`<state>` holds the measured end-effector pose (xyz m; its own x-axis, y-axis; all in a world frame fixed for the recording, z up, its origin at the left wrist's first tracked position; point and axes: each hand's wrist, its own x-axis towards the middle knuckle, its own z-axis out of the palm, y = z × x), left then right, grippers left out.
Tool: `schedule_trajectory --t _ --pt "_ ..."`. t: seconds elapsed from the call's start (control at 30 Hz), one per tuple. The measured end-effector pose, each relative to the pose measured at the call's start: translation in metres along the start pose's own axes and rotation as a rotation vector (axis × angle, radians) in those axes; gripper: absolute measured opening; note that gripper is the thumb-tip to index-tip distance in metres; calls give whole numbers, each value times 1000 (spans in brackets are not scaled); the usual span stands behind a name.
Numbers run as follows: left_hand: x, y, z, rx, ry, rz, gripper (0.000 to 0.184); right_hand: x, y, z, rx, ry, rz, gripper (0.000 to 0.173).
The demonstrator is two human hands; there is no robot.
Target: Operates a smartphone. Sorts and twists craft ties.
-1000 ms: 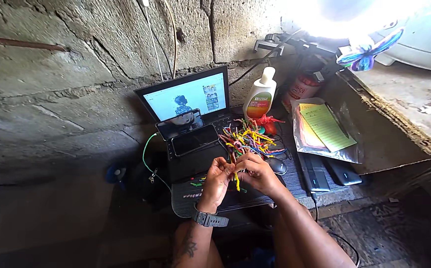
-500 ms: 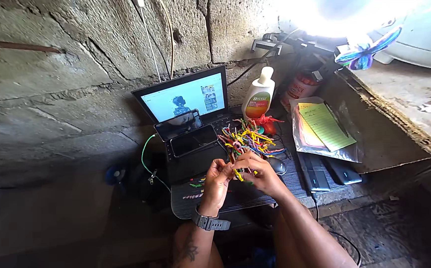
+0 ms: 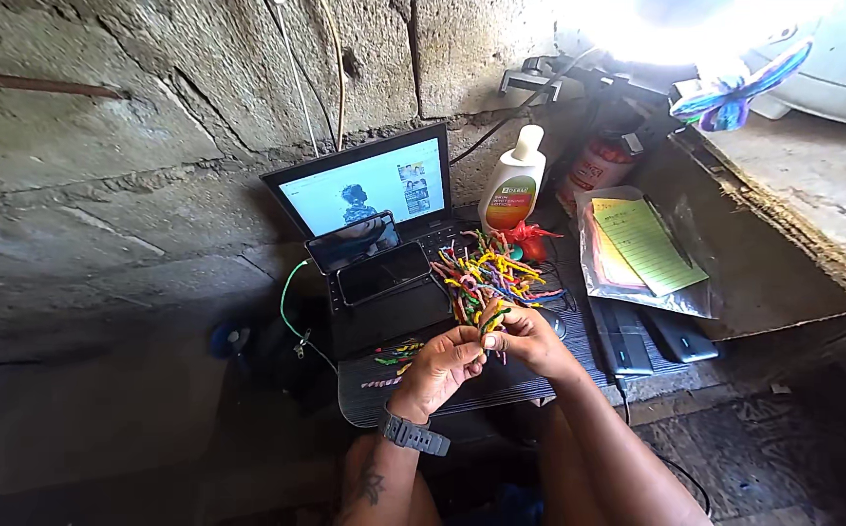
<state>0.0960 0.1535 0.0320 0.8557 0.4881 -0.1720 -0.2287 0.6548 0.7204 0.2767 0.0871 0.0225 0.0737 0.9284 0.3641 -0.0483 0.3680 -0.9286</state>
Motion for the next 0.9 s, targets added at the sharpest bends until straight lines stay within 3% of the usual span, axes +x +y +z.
schedule_trajectory --t 0.2,0.47,0.6,0.73,0.83,0.9 --pt "-8 4 -6 141 -203 -79 9 -2 -3 -6 26 -169 -3 15" --pt "-4 -4 -6 9 -267 -113 11 -2 -1 -12 82 -212 -21 16" --pt "-1 -13 3 -18 -170 -30 7 -2 -3 -13 143 -219 -57 13" --pt "2 -16 10 5 -37 119 6 -1 -5 -5 66 -27 -30 10" --pt "3 -15 14 259 140 292 14 1 -4 4 -33 130 41 14" --pt "6 -16 12 604 286 421 10 4 -6 10 -153 219 113 19"
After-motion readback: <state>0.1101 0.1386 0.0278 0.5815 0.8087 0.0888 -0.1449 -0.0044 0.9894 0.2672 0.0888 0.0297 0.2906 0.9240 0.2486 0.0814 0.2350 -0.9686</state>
